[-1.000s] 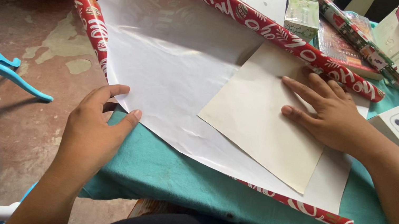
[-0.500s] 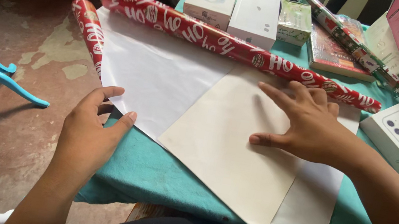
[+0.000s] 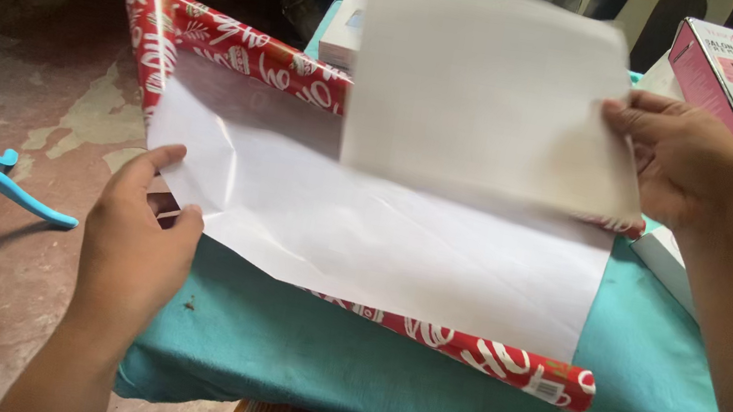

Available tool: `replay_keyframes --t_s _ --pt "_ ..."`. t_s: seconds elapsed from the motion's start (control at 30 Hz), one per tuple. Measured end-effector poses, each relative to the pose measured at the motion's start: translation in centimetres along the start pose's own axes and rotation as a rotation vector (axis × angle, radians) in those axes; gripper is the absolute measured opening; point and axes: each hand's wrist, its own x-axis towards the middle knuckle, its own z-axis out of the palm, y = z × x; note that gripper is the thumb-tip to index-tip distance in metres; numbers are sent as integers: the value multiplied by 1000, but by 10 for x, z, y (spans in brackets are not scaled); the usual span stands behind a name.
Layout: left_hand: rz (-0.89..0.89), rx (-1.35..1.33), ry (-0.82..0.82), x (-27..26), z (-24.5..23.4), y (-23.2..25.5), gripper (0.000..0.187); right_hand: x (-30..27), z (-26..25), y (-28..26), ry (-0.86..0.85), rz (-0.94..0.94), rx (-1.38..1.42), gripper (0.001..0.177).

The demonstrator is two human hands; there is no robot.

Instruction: The person unrolls red holiday wrapping paper on a table, places an iPhone box on the paper to gauge size, and cuts a section of paper with scissors. They then fold and press the cut paper flat, preparing it to wrap the box.

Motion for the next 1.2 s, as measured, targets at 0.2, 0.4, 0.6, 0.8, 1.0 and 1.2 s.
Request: replay_keyframes --t_s 0.2,0.4,0.6,0.8,1.0,1.2 --pt "218 -40 -16 16 -7 9 57 62 -15 32 131 99 435 46" --pt "128 -112 -47 13 -7 12 58 1 36 26 189 111 -286 74" --pt "259 -104 -30 21 -7 9 57 -88 73 8 -389 -343 -984 97" --pt "376 -218 -128 69 -24 12 59 -111 77 0 -176 -361 -932 73" --pt "607 -113 -333 118 15 57 55 -122 71 8 131 143 -367 53" --pt "-47 37 -653 66 78 88 58 -125 55 35 275 53 -479 66"
